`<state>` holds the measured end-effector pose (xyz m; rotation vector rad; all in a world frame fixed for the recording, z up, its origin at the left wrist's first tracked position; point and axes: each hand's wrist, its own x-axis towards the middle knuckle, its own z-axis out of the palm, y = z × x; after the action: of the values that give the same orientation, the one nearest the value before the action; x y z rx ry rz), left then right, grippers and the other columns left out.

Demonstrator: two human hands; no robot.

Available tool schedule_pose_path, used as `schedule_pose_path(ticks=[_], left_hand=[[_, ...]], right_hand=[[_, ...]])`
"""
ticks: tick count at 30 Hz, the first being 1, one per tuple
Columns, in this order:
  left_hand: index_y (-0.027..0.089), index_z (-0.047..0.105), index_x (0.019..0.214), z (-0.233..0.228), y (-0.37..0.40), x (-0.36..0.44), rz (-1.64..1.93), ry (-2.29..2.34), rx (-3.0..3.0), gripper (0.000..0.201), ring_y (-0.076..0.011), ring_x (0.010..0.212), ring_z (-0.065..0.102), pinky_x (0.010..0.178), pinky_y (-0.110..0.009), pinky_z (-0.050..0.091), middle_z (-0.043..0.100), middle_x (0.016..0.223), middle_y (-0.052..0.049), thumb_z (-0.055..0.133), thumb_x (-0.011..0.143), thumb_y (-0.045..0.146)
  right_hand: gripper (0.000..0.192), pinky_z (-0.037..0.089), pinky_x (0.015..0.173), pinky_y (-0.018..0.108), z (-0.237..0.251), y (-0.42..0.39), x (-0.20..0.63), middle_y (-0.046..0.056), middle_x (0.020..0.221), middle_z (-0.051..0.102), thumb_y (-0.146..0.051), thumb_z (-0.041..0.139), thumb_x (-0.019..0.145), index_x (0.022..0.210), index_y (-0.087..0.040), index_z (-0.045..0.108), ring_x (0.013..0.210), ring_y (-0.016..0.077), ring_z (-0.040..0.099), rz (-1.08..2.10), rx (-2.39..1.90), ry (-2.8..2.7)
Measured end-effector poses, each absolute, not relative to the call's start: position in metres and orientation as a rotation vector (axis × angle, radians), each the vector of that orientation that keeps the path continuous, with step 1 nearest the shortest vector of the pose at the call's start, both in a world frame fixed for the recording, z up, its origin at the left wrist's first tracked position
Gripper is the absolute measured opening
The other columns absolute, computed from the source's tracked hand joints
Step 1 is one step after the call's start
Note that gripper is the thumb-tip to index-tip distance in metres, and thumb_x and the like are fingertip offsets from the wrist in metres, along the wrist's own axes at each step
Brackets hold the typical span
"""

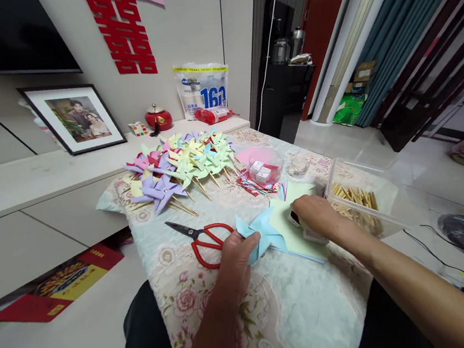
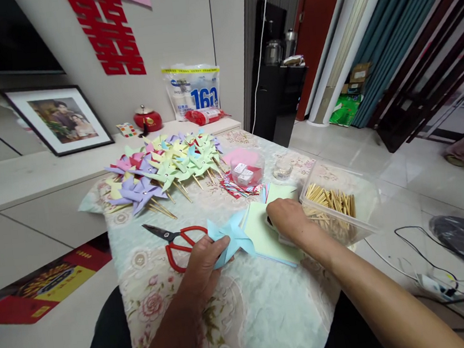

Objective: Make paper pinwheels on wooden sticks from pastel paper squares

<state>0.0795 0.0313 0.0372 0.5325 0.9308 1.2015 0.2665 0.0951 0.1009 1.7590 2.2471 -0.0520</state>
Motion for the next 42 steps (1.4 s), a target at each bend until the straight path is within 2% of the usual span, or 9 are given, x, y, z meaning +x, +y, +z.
schedule_pose_path(ticks=[8,16,22,25,33,38,42], left_hand=[[0.013,0.069,0.078,0.036,0.032,0.081,1.18,0.928,0.522,0.029,-0.0108,0.053,0.054,0.052,-0.021,0.041,0.066,0.061,0.001,0.082,0.058,0.029],[0.013,0.07,0.08,0.035,0.032,0.081,1.168,0.922,0.524,0.029,-0.0109,0.054,0.054,0.053,-0.022,0.041,0.067,0.063,0.001,0.081,0.059,0.029],[0.014,0.07,0.081,0.032,0.033,0.081,1.16,0.945,0.531,0.03,-0.0116,0.055,0.054,0.054,-0.022,0.041,0.068,0.065,0.0,0.081,0.059,0.03],[0.014,0.069,0.079,0.031,0.033,0.081,1.156,0.946,0.543,0.03,-0.0115,0.056,0.054,0.054,-0.022,0.041,0.067,0.066,0.0,0.081,0.059,0.031],[0.014,0.07,0.079,0.033,0.033,0.081,1.147,0.943,0.542,0.029,-0.0117,0.054,0.054,0.052,-0.022,0.04,0.066,0.063,0.0,0.081,0.059,0.031],[0.014,0.07,0.078,0.036,0.032,0.082,1.152,0.957,0.542,0.028,-0.0123,0.055,0.055,0.052,-0.022,0.041,0.066,0.063,0.0,0.08,0.058,0.03],[0.014,0.07,0.078,0.036,0.032,0.082,1.158,0.972,0.54,0.028,-0.012,0.054,0.054,0.051,-0.022,0.041,0.066,0.063,0.0,0.08,0.058,0.031]], right_hand=[[0.027,0.051,0.079,0.034,0.104,0.101,0.258,0.026,0.105,0.075,-0.005,0.054,0.087,0.102,-0.005,0.077,0.102,0.0333,0.073,-0.044,1.716,2.135],[0.026,0.05,0.078,0.033,0.099,0.101,0.266,0.025,0.101,0.076,-0.012,0.057,0.086,0.102,-0.008,0.077,0.096,0.0315,0.074,-0.037,1.729,2.156],[0.028,0.047,0.068,0.032,0.104,0.1,0.27,0.023,0.097,0.076,-0.009,0.054,0.083,0.098,-0.009,0.077,0.09,0.0331,0.074,-0.053,1.72,2.209],[0.027,0.044,0.065,0.03,0.105,0.102,0.272,0.02,0.092,0.077,-0.006,0.054,0.081,0.094,-0.01,0.077,0.087,0.031,0.074,-0.083,1.715,2.241],[0.029,0.038,0.062,0.027,0.102,0.109,0.283,0.015,0.096,0.077,-0.006,0.054,0.078,0.093,-0.015,0.077,0.086,0.0262,0.07,-0.226,1.77,2.368],[0.029,0.041,0.067,0.026,0.101,0.112,0.288,0.01,0.091,0.076,-0.003,0.053,0.075,0.086,-0.016,0.077,0.083,0.0217,0.068,-0.364,1.834,2.478],[0.029,0.045,0.073,0.025,0.104,0.111,0.289,0.006,0.091,0.076,-0.004,0.051,0.076,0.086,-0.017,0.075,0.083,0.0182,0.068,-0.52,1.922,2.579]])
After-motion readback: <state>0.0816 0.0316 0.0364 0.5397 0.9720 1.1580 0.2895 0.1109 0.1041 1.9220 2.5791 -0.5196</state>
